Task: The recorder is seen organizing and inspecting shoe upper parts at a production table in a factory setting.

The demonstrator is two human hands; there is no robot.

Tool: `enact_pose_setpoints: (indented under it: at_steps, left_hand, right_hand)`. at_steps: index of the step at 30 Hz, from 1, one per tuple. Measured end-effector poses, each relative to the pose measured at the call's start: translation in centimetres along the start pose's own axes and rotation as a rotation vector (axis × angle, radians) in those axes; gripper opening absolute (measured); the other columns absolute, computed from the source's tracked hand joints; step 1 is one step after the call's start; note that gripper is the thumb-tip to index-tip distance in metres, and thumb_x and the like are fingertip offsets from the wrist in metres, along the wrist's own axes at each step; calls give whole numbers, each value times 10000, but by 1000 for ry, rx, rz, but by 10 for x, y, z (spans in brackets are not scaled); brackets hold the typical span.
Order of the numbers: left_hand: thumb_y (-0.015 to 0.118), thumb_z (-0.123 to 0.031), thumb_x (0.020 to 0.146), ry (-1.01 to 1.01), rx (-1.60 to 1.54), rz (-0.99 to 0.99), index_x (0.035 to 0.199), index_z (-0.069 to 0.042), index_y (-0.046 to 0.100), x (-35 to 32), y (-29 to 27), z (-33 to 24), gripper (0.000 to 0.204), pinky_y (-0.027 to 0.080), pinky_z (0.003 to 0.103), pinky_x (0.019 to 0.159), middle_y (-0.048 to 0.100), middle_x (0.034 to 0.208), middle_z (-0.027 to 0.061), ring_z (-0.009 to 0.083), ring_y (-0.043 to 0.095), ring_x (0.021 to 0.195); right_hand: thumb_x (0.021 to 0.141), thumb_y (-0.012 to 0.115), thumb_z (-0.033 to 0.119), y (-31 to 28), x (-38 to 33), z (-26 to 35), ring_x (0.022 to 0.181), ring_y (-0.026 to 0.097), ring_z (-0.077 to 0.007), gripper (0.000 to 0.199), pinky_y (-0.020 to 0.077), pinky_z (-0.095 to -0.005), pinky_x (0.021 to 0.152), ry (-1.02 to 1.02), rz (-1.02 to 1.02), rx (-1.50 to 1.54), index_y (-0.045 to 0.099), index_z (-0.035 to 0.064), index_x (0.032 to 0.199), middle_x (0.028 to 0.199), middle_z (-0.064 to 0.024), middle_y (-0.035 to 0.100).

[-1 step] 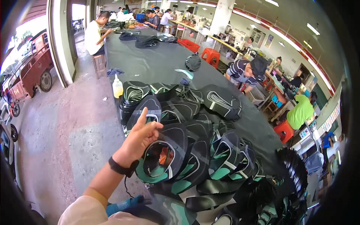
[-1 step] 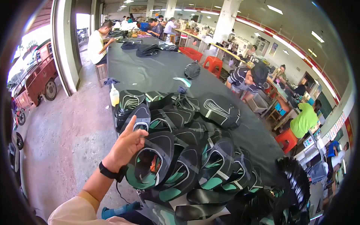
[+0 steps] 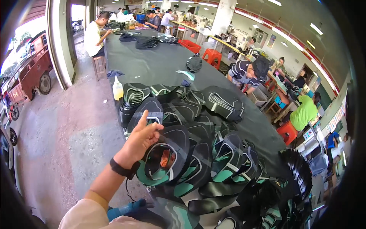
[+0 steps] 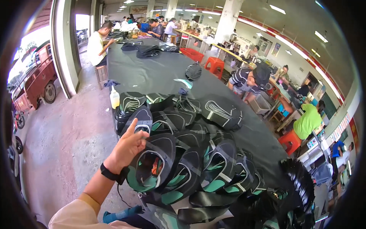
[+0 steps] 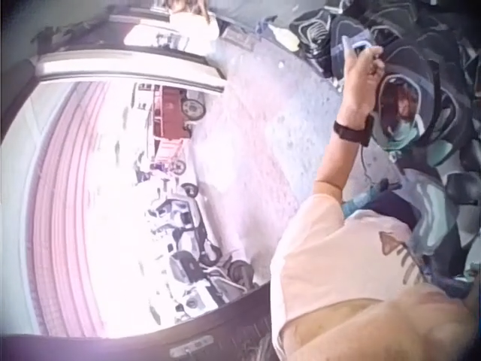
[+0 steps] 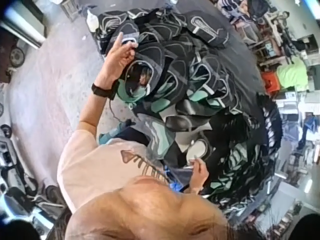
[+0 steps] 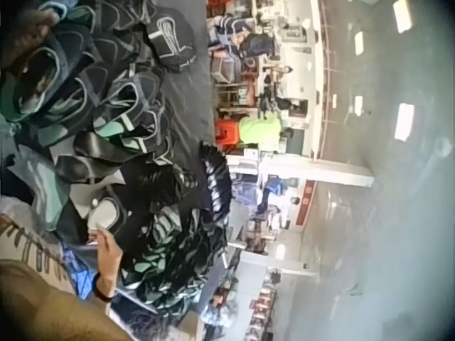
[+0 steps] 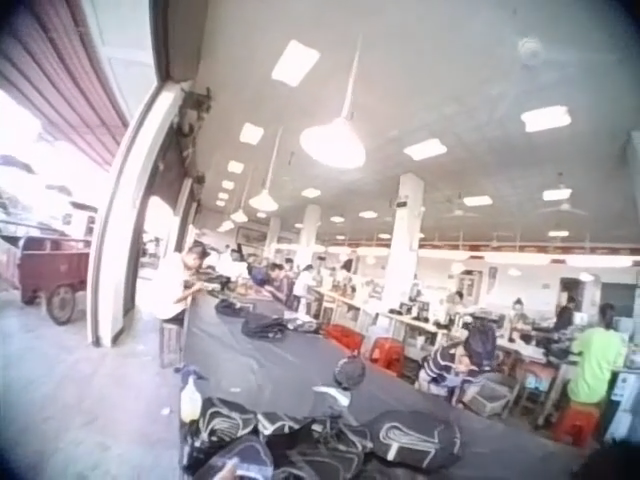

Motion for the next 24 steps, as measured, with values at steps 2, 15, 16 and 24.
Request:
enact_pose_setpoints:
  at_steps: [2, 15, 16, 24]
  left_hand:
    - [613, -124, 1020, -50, -48, -5, 1641, -150, -43, 4, -6, 11, 903, 524, 255, 785, 641, 1108, 89, 104, 592, 830]
    - [612, -106, 990, 208, 222, 138, 1626, -124, 235, -68, 44, 6, 739, 479, 212, 732, 634, 926, 33, 96, 570, 763]
    - [617, -106, 987, 189, 253, 164, 1623, -121, 242, -75, 51, 10, 738, 486, 222, 745, 639, 916, 32, 101, 585, 779]
    - [580, -44, 1030, 23, 437, 403, 1622, -113, 212, -141, 58, 58, 701, 530, 285, 793, 643, 1026, 69, 119, 624, 942]
  right_hand:
    - [1000, 587, 27, 3, -6, -10, 794, 685, -129, 197, 531, -251, 715, 35, 6, 72, 700, -34, 1149, 908, -99, 748]
    - [974, 586, -23, -3, -45, -32, 790, 701, -148, 184, 554, -266, 742, 84, -51, 189, 711, -58, 1105, 920, -109, 753]
    - [975, 588, -19, -5, -47, -33, 793, 699, -148, 183, 552, -269, 742, 84, -76, 247, 711, -58, 1105, 919, -106, 752]
    - [993, 589, 25, -12, -43, -49, 794, 683, -153, 181, 543, -264, 725, 41, -52, 10, 698, -67, 1104, 910, -91, 728]
Point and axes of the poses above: each hand's wrist, its own x-axis towards the middle knuckle, its own y-axis out of the palm, z = x × y, the point moved 9 cm from there along x, towards the middle knuckle
